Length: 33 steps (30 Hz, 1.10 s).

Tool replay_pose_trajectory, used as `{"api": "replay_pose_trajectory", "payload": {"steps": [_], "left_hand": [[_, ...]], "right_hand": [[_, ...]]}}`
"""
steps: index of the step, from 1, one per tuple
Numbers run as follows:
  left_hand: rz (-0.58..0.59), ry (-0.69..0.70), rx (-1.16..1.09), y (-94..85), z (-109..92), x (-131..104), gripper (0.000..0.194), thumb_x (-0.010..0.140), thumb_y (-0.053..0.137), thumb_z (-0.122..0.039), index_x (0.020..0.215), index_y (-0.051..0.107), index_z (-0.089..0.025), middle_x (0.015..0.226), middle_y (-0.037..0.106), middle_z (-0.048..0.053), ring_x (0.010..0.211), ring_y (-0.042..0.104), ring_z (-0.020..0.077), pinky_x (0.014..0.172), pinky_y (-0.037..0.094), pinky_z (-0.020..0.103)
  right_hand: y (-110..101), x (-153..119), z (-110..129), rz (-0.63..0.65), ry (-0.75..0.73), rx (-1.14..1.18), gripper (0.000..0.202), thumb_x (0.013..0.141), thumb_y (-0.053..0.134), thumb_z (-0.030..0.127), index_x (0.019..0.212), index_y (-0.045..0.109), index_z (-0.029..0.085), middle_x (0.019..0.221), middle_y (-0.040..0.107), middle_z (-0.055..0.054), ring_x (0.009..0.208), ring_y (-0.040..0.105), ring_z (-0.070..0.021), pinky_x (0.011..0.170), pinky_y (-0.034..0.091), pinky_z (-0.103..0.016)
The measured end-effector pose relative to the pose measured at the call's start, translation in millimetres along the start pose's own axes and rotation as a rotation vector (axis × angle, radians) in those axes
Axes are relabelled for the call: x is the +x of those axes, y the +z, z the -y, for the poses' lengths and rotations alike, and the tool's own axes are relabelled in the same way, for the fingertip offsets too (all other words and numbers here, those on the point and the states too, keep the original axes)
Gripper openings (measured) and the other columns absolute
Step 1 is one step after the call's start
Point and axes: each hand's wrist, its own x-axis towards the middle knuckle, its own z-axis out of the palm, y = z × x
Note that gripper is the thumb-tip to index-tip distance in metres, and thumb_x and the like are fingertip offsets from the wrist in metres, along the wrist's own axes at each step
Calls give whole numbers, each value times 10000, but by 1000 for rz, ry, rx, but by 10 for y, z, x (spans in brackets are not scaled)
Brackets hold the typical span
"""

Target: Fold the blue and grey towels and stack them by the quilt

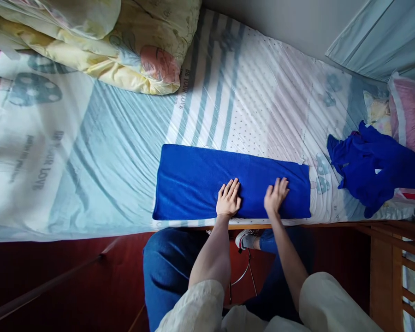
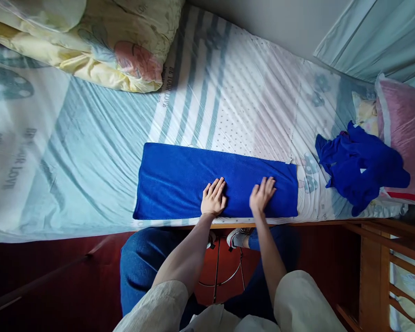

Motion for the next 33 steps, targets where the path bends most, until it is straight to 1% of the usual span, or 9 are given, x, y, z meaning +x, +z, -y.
{"api": "replay_pose_trajectory", "payload": {"steps": [4, 6, 7, 10, 17, 21, 26, 30, 33], "left_hand": [[41, -16, -27, 47, 57, -12, 647, 935, 464, -339, 1548, 558, -156, 1619, 523, 137, 1566, 417, 315, 1329, 231, 525], [59, -26, -46, 64, 74, -17, 687, 915, 489, -374, 1556, 546, -134, 1595, 547, 162, 1564, 416, 336, 1330, 219, 543], [55, -31, -54, 66, 75, -18, 690, 913, 489, -374, 1558, 542, -133, 1589, 554, 162, 1562, 419, 337, 1331, 214, 546], [16, -30, -68, 39, 44, -12, 642, 937, 452, -321, 1554, 551, -173, 1608, 539, 120, 1561, 426, 305, 1333, 217, 536], [4, -34, -74, -34, -27, 8, 630, 928, 461, -267, 1546, 557, -192, 1633, 506, 102, 1556, 436, 298, 1335, 224, 535], [-2, -35, -71, -35, -25, 8, 630, 922, 468, -270, 1540, 564, -195, 1632, 509, 95, 1552, 442, 296, 1333, 236, 527], [-22, -36, -73, -28, -33, 6, 607, 928, 458, -280, 1514, 590, -195, 1621, 524, 85, 1542, 457, 292, 1329, 248, 518], [-13, -43, -81, -27, -34, 7, 619, 926, 466, -278, 1529, 578, -193, 1625, 517, 86, 1551, 445, 291, 1335, 229, 518], [11, -39, -84, -36, -27, 9, 627, 928, 468, -280, 1542, 564, -191, 1630, 511, 90, 1557, 434, 293, 1336, 222, 521]], "right_hand": [[250, -64, 962, 402, -400, 148, 582, 1074, 385, 319, 1643, 414, 199, 1742, 335, -109, 1665, 169, -274, 1344, 137, -599], [293, 31, 1187, 496, -491, 183, 587, 1076, 400, 312, 1657, 398, 227, 1747, 334, -65, 1669, 156, -235, 1363, 123, -535], [290, 98, 1208, 518, -512, 185, 586, 1077, 398, 307, 1659, 396, 230, 1745, 340, -55, 1667, 163, -223, 1367, 122, -519], [189, 322, 950, 509, -505, 121, 573, 1084, 387, 303, 1649, 415, 210, 1730, 369, -63, 1655, 213, -207, 1370, 129, -492], [-282, 861, -316, 314, -294, -108, 597, 1093, 335, 350, 1650, 396, 142, 1731, 355, -124, 1649, 229, -222, 1363, 129, -517], [-424, 1191, -820, 230, -168, -177, 619, 1099, 260, 368, 1655, 375, 122, 1724, 366, -147, 1645, 232, -224, 1356, 157, -519], [-424, 1400, -1053, 168, -106, -194, 649, 1106, 166, 397, 1663, 353, 123, 1715, 375, -162, 1637, 249, -234, 1339, 207, -541], [-438, 1346, -1042, 126, -116, -257, 661, 1107, 179, 410, 1662, 346, 94, 1739, 311, -185, 1651, 200, -277, 1333, 174, -586], [-526, 1310, -1074, 149, -112, -281, 650, 1110, 209, 395, 1669, 322, 83, 1751, 280, -190, 1655, 190, -267, 1338, 171, -562]]}}
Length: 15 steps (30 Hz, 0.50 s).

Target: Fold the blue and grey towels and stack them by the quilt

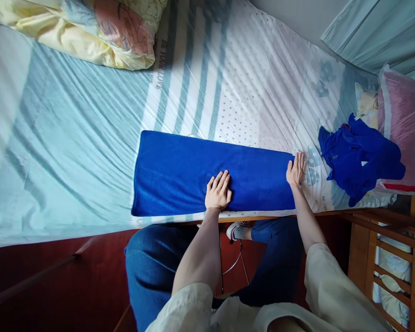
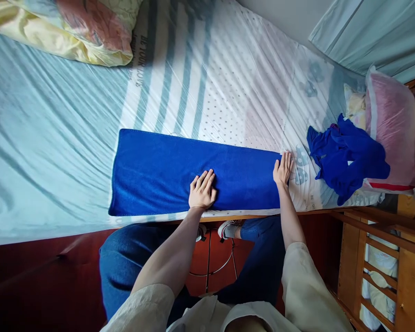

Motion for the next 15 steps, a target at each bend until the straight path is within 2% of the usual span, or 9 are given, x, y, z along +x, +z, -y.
{"api": "replay_pose_trajectory", "payload": {"steps": [4, 6, 8, 11, 13, 15], "left_hand": [[30, -9, 12, -11, 4, 1, 639, 933, 466, -280, 1561, 543, -190, 1654, 478, 95, 1572, 409, 300, 1338, 214, 528], [38, -14, 20, -12, 1, 1, 641, 936, 462, -279, 1566, 538, -185, 1659, 470, 97, 1576, 402, 300, 1338, 211, 528], [42, -12, 27, -10, 0, 1, 636, 939, 459, -279, 1561, 542, -178, 1660, 469, 99, 1577, 401, 300, 1339, 209, 524], [46, -7, 28, -6, 6, 1, 641, 937, 463, -280, 1565, 537, -179, 1661, 469, 101, 1579, 396, 301, 1338, 204, 521], [37, -2, 27, -6, 13, 2, 645, 933, 468, -277, 1567, 534, -179, 1657, 473, 107, 1576, 401, 303, 1334, 207, 524], [18, 8, 29, -8, 17, 2, 639, 927, 472, -271, 1555, 546, -174, 1648, 486, 117, 1563, 423, 305, 1327, 218, 526]], "right_hand": [[-161, 74, -172, 124, 90, -9, 644, 1119, 211, 359, 1672, 291, 38, 1746, 267, -221, 1653, 194, -264, 1334, 162, -547], [-232, 126, -197, 102, 166, -42, 655, 1124, 183, 354, 1657, 298, -10, 1743, 229, -262, 1657, 159, -299, 1321, 124, -591], [-260, 96, -91, 28, 167, -63, 670, 1127, 171, 366, 1648, 303, -32, 1742, 199, -286, 1660, 124, -326, 1308, 97, -627], [-185, -220, 352, -59, 26, -21, 661, 1122, 215, 386, 1661, 306, 13, 1753, 206, -255, 1665, 111, -331, 1313, 89, -648], [-63, -568, 759, -28, -97, 46, 638, 1112, 269, 376, 1668, 324, 67, 1751, 253, -219, 1666, 133, -318, 1320, 108, -649], [80, -895, 1118, 58, -230, 113, 618, 1096, 334, 368, 1661, 367, 120, 1745, 295, -184, 1663, 168, -306, 1328, 115, -640]]}}
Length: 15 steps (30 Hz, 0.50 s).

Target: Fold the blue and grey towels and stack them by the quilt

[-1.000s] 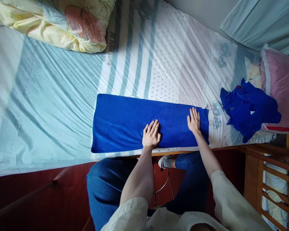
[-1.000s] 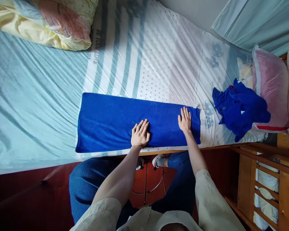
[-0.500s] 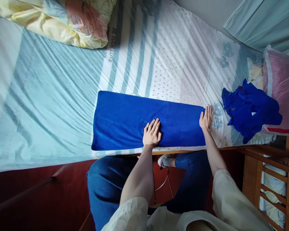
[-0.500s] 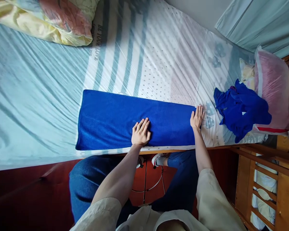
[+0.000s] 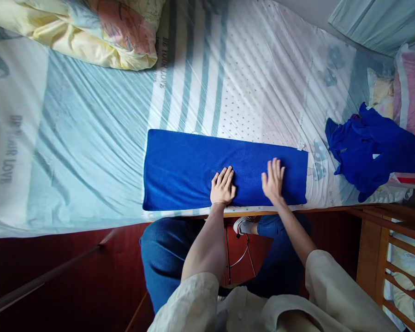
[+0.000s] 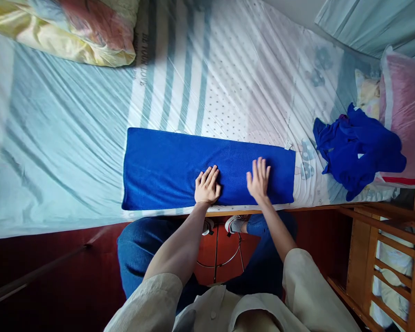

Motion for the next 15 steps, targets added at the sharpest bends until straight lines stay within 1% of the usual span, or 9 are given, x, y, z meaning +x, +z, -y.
{"api": "replay_pose_trajectory", "payload": {"steps": [2, 4, 5, 7, 10, 11, 13, 14, 15], "left_hand": [[-21, 8, 6, -6, -3, 0, 629, 923, 473, -264, 1538, 562, -169, 1638, 497, 124, 1548, 446, 305, 1321, 230, 523], [-32, 7, 11, -14, -14, -1, 621, 921, 469, -258, 1527, 572, -167, 1635, 501, 124, 1543, 453, 303, 1319, 234, 519], [-32, 4, 10, -19, -20, -2, 619, 922, 466, -258, 1525, 574, -166, 1635, 500, 124, 1545, 451, 302, 1319, 233, 519], [-21, -5, -1, -30, -34, -3, 619, 925, 462, -264, 1526, 573, -165, 1640, 494, 126, 1552, 440, 303, 1322, 224, 523], [3, -22, -26, -45, -50, -2, 626, 928, 458, -279, 1533, 567, -161, 1646, 483, 131, 1566, 419, 306, 1327, 209, 534], [8, -28, -32, -50, -54, 0, 627, 928, 457, -281, 1533, 567, -159, 1647, 481, 132, 1569, 414, 307, 1329, 205, 536], [15, -32, -36, -57, -61, 6, 624, 929, 454, -283, 1528, 571, -155, 1644, 485, 133, 1571, 411, 306, 1331, 201, 536], [19, -33, -35, -60, -65, 9, 622, 929, 454, -281, 1527, 573, -155, 1642, 488, 131, 1571, 410, 304, 1332, 199, 533], [22, -32, -33, -62, -68, 12, 622, 929, 454, -279, 1527, 574, -155, 1641, 490, 129, 1573, 407, 302, 1333, 196, 531]], "right_hand": [[153, -152, 207, 80, -80, 50, 598, 1083, 361, 352, 1647, 413, 160, 1736, 335, -150, 1656, 209, -282, 1342, 123, -598], [212, -233, 139, 87, -62, 64, 583, 1080, 345, 338, 1630, 450, 173, 1720, 374, -138, 1648, 239, -267, 1347, 129, -580], [201, -263, 4, 66, -19, 57, 581, 1081, 327, 334, 1621, 464, 171, 1710, 393, -140, 1645, 251, -265, 1345, 133, -583], [107, -328, -410, 9, 101, 21, 589, 1082, 288, 336, 1605, 488, 155, 1688, 425, -160, 1635, 277, -273, 1335, 153, -600], [-156, -462, -1129, -55, 284, -49, 628, 1080, 222, 355, 1585, 511, 117, 1662, 454, -196, 1623, 309, -286, 1319, 215, -600], [-252, -506, -1320, -74, 328, -74, 638, 1079, 210, 363, 1580, 517, 114, 1656, 459, -204, 1619, 316, -292, 1314, 223, -608], [-406, -567, -1530, -104, 381, -127, 650, 1075, 224, 392, 1578, 516, 101, 1658, 444, -230, 1620, 309, -328, 1303, 205, -652], [-448, -577, -1524, -123, 394, -149, 652, 1072, 243, 405, 1584, 508, 101, 1666, 427, -237, 1624, 294, -345, 1297, 194, -675], [-457, -573, -1437, -142, 399, -165, 652, 1069, 264, 414, 1596, 491, 106, 1679, 403, -241, 1630, 271, -359, 1289, 183, -697]]}}
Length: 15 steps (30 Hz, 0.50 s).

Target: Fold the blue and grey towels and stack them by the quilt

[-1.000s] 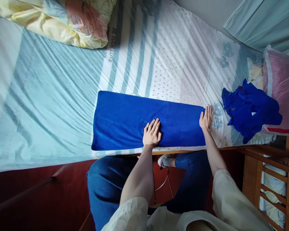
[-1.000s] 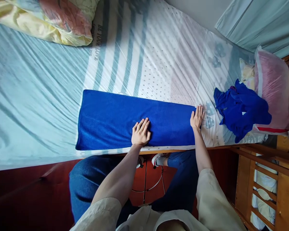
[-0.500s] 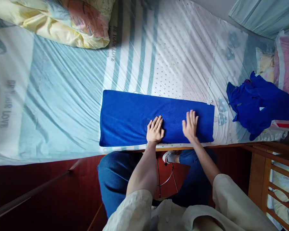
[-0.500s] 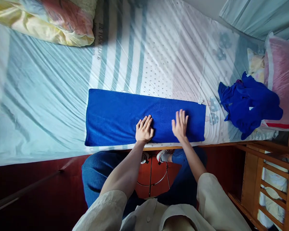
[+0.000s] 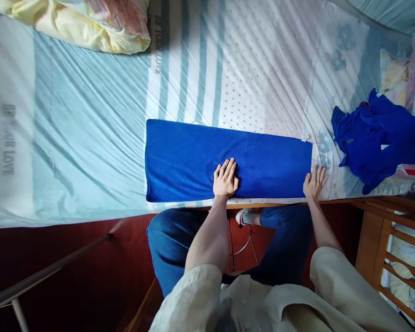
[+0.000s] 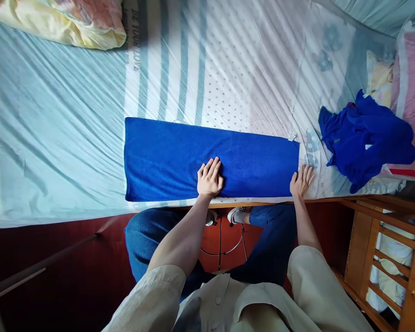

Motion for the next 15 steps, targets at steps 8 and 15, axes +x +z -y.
{"api": "replay_pose_trajectory", "payload": {"steps": [8, 15], "left_hand": [[2, 3, 24, -15, -14, 12, 621, 937, 446, -268, 1536, 569, -157, 1645, 485, 125, 1585, 388, 285, 1335, 212, 510], [-9, 29, 54, 26, 33, 13, 594, 957, 455, -276, 1528, 579, -172, 1638, 496, 124, 1579, 401, 269, 1331, 239, 504]], "right_hand": [[246, -732, 2209, 100, -260, 116, 649, 1065, 337, 403, 1673, 375, 181, 1760, 255, -181, 1668, 112, -359, 1292, 143, -694], [490, -816, 2480, 199, -275, 149, 645, 1051, 355, 384, 1661, 393, 177, 1751, 280, -185, 1656, 172, -344, 1297, 104, -689]]}}
